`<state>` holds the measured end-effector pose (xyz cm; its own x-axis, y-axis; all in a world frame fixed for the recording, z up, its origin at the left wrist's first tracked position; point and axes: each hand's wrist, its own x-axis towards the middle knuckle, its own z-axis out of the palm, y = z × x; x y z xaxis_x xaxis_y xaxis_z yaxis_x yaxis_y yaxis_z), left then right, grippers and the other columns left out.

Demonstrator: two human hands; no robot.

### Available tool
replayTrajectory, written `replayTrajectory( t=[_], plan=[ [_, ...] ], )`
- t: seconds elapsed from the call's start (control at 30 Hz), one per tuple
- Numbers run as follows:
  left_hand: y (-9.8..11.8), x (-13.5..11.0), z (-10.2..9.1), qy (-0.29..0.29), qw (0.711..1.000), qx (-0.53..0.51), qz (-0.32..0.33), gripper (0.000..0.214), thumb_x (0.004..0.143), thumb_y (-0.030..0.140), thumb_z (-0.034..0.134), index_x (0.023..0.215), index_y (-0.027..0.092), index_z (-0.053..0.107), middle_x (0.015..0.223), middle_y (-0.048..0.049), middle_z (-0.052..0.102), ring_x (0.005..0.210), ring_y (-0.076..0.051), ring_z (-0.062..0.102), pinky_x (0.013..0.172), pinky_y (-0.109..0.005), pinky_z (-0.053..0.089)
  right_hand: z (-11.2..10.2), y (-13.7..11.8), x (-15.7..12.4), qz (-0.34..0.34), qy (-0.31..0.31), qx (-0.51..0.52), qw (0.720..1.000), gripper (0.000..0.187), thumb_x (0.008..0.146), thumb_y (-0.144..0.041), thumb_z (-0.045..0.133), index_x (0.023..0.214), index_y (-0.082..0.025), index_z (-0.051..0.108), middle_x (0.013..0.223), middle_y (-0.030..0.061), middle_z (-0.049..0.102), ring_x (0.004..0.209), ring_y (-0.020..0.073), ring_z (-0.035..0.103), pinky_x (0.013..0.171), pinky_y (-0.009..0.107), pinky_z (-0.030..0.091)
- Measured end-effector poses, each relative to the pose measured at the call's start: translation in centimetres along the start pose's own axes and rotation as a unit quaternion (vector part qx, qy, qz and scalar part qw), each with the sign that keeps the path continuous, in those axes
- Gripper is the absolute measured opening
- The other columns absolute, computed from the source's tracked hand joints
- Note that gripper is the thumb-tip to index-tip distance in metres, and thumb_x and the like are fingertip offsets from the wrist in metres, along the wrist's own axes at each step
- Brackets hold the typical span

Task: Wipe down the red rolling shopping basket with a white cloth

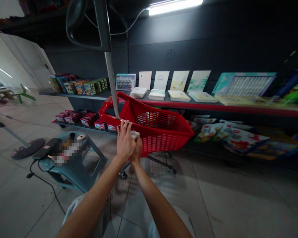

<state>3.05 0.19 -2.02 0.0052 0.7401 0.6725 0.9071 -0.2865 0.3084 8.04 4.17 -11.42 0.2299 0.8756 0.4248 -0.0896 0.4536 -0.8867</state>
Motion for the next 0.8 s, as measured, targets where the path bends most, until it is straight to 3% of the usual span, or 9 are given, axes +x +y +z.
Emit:
replayTrajectory(
  t=[0.1, 0.2, 0.33, 0.47, 0.57, 0.67, 0.8],
  plan=[
    [0.0, 0.0, 0.0, -0.002, 1.0, 0.0, 0.003, 0.074, 0.081, 0.014, 0.05, 0.154, 0.015, 0.037, 0.164, -0.0112, 0.035, 0.158, -0.026, 0.014, 0.13, -0.052, 0.012, -1.2, -0.4, -0.1, -0.088, -0.028, -0.157, 0.983, 0.023, 0.091, -0.026, 0.051, 0.105, -0.022, 0.069, 0.111, 0.0088, 0.069, 0.111, 0.0247, 0.059, 0.104, 0.042, 0.047],
    [-0.1, 0.0, -0.1, -0.002, 1.0, -0.002, 0.009, 0.077, 0.08, 0.012, 0.05, 0.156, 0.016, 0.035, 0.165, -0.011, 0.033, 0.158, -0.026, 0.013, 0.13, -0.052, 0.011, -2.4, -0.5, -0.3, -0.134, -0.1, -0.247, 0.954, 0.032, 0.094, -0.02, 0.046, 0.118, -0.024, 0.067, 0.12, 0.0087, 0.066, 0.112, 0.0231, 0.059, 0.102, 0.038, 0.049],
    [-0.5, -0.2, -0.3, 0.0, 1.0, 0.012, 0.025, 0.08, 0.078, 0.011, 0.051, 0.157, 0.015, 0.033, 0.167, -0.0113, 0.03, 0.158, -0.026, 0.012, 0.13, -0.052, 0.01, -4.3, -1.0, -0.4, -0.18, -0.168, -0.366, 0.897, 0.044, 0.091, -0.011, 0.046, 0.13, -0.023, 0.063, 0.124, 0.0098, 0.064, 0.116, 0.0255, 0.055, 0.101, 0.038, 0.05],
    [-1.0, -0.3, -0.5, 0.0, 0.999, 0.021, 0.045, 0.08, 0.079, 0.01, 0.05, 0.157, 0.016, 0.033, 0.167, -0.0104, 0.03, 0.158, -0.025, 0.012, 0.13, -0.052, 0.012, -7.3, -2.0, 0.5, -0.207, -0.187, -0.459, 0.844, 0.048, 0.084, -0.003, 0.047, 0.121, -0.026, 0.069, 0.118, 0.0085, 0.065, 0.113, 0.0277, 0.052, 0.1, 0.04, 0.049],
    [-1.3, -0.4, -0.6, 0.003, 0.998, 0.022, 0.058, 0.08, 0.08, 0.009, 0.05, 0.157, 0.017, 0.033, 0.167, -0.0099, 0.031, 0.158, -0.025, 0.013, 0.13, -0.052, 0.012, -11.3, -1.8, 1.9, -0.189, -0.148, -0.512, 0.825, 0.045, 0.08, -0.001, 0.049, 0.111, -0.024, 0.07, 0.114, 0.0102, 0.063, 0.108, 0.0283, 0.051, 0.097, 0.04, 0.048],
    [-1.6, -0.4, -0.7, 0.005, 0.997, 0.021, 0.068, 0.08, 0.08, 0.008, 0.049, 0.158, 0.017, 0.033, 0.167, -0.0096, 0.031, 0.158, -0.024, 0.013, 0.13, -0.051, 0.012, -16.5, -0.7, 3.9, -0.16, -0.07, -0.516, 0.839, 0.04, 0.078, -0.004, 0.052, 0.11, -0.02, 0.069, 0.114, 0.0118, 0.061, 0.108, 0.0281, 0.05, 0.098, 0.04, 0.046],
    [-1.7, -0.4, -0.7, 0.002, 0.997, 0.017, 0.075, 0.079, 0.08, 0.006, 0.048, 0.157, 0.016, 0.034, 0.167, -0.0106, 0.029, 0.158, -0.024, 0.011, 0.13, -0.052, 0.013, -22.3, 0.4, 6.3, -0.058, 0.142, -0.466, 0.871, 0.035, 0.079, -0.009, 0.055, 0.111, -0.014, 0.068, 0.111, 0.0148, 0.061, 0.108, 0.0295, 0.055, 0.098, 0.044, 0.047]
  ],
)
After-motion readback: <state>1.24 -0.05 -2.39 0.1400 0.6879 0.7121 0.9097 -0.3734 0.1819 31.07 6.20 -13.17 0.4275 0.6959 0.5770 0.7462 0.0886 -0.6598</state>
